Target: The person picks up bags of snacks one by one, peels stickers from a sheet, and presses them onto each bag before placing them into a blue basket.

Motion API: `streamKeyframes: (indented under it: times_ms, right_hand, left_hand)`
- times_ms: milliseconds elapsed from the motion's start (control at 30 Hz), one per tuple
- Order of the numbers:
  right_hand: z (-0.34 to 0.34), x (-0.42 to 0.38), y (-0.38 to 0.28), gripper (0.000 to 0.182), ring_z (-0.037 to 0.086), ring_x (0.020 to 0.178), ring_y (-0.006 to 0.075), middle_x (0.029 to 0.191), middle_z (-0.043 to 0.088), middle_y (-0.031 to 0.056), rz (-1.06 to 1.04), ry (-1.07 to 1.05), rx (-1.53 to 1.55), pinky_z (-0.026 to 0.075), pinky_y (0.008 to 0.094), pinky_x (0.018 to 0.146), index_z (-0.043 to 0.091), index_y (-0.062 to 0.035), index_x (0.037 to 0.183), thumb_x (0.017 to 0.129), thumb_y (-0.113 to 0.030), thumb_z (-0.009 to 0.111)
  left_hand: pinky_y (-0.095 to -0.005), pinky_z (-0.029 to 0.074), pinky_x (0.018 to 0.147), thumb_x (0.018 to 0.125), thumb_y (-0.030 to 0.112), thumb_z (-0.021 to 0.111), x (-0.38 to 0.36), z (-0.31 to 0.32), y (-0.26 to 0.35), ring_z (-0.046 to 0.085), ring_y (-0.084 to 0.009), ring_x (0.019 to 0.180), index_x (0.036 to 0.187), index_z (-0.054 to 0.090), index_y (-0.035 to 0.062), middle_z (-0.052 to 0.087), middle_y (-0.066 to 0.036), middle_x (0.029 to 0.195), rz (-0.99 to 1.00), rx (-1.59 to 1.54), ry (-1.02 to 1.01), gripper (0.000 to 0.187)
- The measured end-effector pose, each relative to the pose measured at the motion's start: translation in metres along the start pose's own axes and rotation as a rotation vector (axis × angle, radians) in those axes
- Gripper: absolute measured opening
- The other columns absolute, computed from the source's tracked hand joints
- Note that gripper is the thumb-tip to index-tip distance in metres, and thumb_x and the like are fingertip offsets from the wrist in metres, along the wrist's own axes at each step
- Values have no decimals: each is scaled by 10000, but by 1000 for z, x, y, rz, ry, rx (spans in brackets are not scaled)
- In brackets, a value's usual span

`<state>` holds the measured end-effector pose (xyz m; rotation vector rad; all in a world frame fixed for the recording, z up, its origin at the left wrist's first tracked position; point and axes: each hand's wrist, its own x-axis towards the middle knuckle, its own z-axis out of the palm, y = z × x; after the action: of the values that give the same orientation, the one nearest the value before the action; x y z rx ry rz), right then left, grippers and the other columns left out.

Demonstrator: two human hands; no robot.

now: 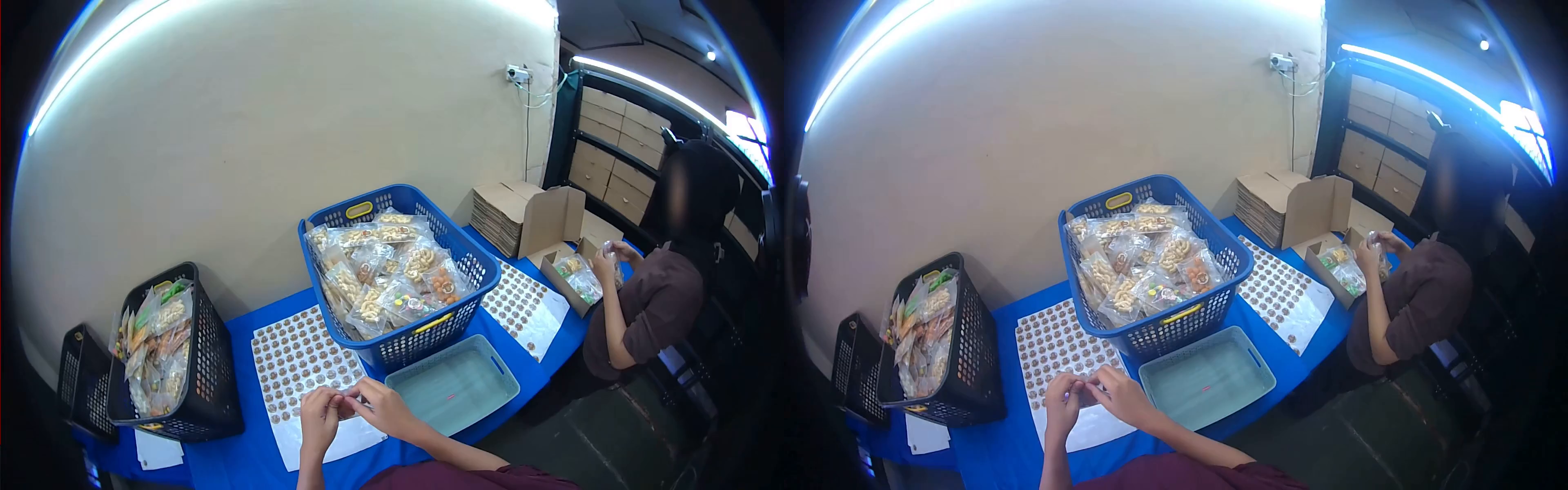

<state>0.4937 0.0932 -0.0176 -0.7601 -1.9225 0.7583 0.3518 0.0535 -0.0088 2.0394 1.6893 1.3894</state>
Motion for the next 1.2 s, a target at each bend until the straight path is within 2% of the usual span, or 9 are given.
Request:
streamKeyframes:
  times_ms: [133, 600, 833, 867, 967, 1033, 1067, 1133, 1200]
  right_hand:
    - [3, 1, -18, 150, 546, 650, 242, 708, 514, 108, 50, 39, 23, 430, 328, 580, 497, -5, 750, 756, -115, 598]
    - [10, -10, -46, 165, 469, 529, 187, 622, 465, 79, -2, -105, 134, 388, 305, 502, 488, -8, 747, 696, -80, 628]
    - [11, -25, -50, 154, 483, 544, 153, 620, 481, 66, 25, -302, 248, 391, 277, 506, 489, -8, 711, 713, -85, 623]
    - [12, -33, -44, 156, 492, 557, 164, 632, 483, 71, -17, -363, 273, 399, 279, 521, 490, -10, 707, 719, -98, 619]
    - [12, -54, -25, 120, 506, 589, 150, 680, 509, 65, 66, -478, 432, 415, 268, 558, 532, -7, 733, 733, -97, 612]
    - [5, -58, -19, 109, 515, 608, 144, 702, 520, 58, 156, -424, 409, 424, 264, 582, 548, -9, 767, 735, -91, 612]
    - [-3, -55, -20, 159, 539, 707, 164, 840, 532, 78, 172, -424, 274, 440, 270, 640, 568, -26, 885, 739, -77, 603]
    - [-12, -46, -34, 222, 533, 797, 186, 929, 511, 96, 104, -307, 300, 438, 280, 692, 561, -45, 958, 740, -71, 597]
    - [-17, -40, -43, 338, 473, 978, 247, 1074, 461, 120, -50, -233, 241, 402, 334, 807, 541, -85, 1063, 731, -71, 601]
  left_hand:
    - [-306, 374, 637, 809, 118, 522, -4, 2, -2, 530, -228, 653, 720, 556, 28, 555, -77, 694, -145, -84, 47, 131]
    - [-257, 394, 577, 878, 157, 473, -8, -21, 1, 512, -153, 615, 703, 527, -18, 544, -76, 673, -149, -213, 534, 254]
    - [-252, 376, 571, 878, 148, 474, -26, -34, 18, 481, -127, 613, 705, 508, -17, 513, -64, 672, -257, -207, 679, 241]
    - [-233, 354, 569, 901, 163, 436, -27, -38, 5, 434, -95, 620, 691, 462, -7, 471, -42, 662, -214, -165, 808, 271]
    - [-212, 341, 576, 935, 247, 366, -26, -76, 13, 362, -55, 629, 714, 434, 44, 402, 21, 671, -382, -417, 943, 308]
    - [-203, 340, 575, 928, 248, 383, -31, -81, 15, 375, -49, 639, 720, 447, 50, 413, 23, 681, -370, -421, 840, 295]
    - [-200, 340, 575, 927, 244, 386, -35, -76, 17, 380, -48, 642, 722, 452, 49, 417, 24, 684, -386, -412, 766, 290]
    - [-188, 336, 581, 917, 219, 408, -48, -62, 8, 398, -49, 645, 738, 475, 42, 439, 24, 685, -414, -407, 579, 260]
    - [-193, 378, 557, 913, 195, 416, -52, -44, 17, 445, -43, 639, 791, 527, 29, 475, 8, 662, -710, -556, 309, 235]
